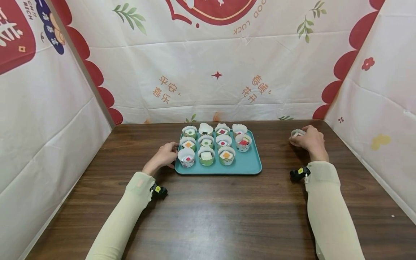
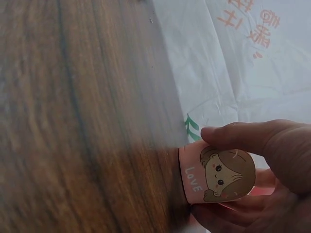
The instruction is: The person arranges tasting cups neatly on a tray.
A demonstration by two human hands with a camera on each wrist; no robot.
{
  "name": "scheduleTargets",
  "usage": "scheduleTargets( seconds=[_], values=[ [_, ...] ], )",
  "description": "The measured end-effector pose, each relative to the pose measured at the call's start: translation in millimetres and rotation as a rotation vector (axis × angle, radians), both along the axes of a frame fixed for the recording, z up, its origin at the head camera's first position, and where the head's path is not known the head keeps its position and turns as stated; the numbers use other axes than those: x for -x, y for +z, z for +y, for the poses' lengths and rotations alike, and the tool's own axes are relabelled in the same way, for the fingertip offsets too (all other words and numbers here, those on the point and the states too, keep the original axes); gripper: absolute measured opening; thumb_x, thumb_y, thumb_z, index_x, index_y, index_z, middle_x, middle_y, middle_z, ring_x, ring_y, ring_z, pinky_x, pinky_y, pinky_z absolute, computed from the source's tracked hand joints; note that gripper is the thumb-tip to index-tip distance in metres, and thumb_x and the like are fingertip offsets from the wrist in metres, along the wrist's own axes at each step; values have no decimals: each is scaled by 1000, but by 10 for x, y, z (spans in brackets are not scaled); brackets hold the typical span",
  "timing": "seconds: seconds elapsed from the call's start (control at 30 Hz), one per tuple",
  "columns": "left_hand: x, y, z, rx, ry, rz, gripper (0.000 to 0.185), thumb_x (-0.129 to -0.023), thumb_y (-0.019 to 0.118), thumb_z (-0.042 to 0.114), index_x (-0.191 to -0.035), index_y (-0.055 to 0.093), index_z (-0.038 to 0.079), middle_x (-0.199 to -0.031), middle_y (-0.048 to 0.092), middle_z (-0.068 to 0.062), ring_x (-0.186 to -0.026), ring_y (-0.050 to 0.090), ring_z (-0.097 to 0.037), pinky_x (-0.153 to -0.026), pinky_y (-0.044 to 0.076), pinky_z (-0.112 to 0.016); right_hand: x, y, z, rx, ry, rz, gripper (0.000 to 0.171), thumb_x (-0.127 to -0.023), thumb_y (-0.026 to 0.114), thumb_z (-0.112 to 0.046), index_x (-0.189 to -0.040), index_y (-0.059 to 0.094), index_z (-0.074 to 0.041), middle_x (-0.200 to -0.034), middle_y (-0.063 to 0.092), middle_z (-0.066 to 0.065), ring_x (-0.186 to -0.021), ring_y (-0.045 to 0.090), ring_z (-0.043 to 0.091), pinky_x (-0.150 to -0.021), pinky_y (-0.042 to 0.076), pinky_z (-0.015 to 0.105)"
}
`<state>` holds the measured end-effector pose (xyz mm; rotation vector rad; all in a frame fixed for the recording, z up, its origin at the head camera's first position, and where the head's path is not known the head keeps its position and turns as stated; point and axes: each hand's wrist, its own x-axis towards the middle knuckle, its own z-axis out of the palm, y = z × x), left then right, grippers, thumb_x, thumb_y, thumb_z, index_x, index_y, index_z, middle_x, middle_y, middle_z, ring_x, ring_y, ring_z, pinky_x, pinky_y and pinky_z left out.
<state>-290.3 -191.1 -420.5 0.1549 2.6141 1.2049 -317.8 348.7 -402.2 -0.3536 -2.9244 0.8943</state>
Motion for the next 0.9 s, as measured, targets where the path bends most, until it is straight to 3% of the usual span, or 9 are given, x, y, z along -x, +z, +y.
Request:
scheduleTargets(
  seconds=[0.67, 0.9],
  values=[
    [11, -15, -4, 8, 4, -4, 52, -102, 50, 13, -152, 42, -1, -132, 58, -24, -100, 63, -28, -67, 66, -36, 64, 50, -32, -18, 48, -3, 74, -87, 72, -33, -141, 47, 11, -123, 53, 35, -105, 47, 49, -88, 48, 62],
    [20, -10, -7, 2, -1, 2, 52, -103, 50, 14, -152, 41, -2, -132, 58, -25, -99, 63, -27, -68, 66, -36, 32, 153, -104, 9, 58, 6, 75, -90, 69, -33, -143, 43, 13, -128, 51, 38, -108, 48, 49, -93, 48, 64]
  ],
)
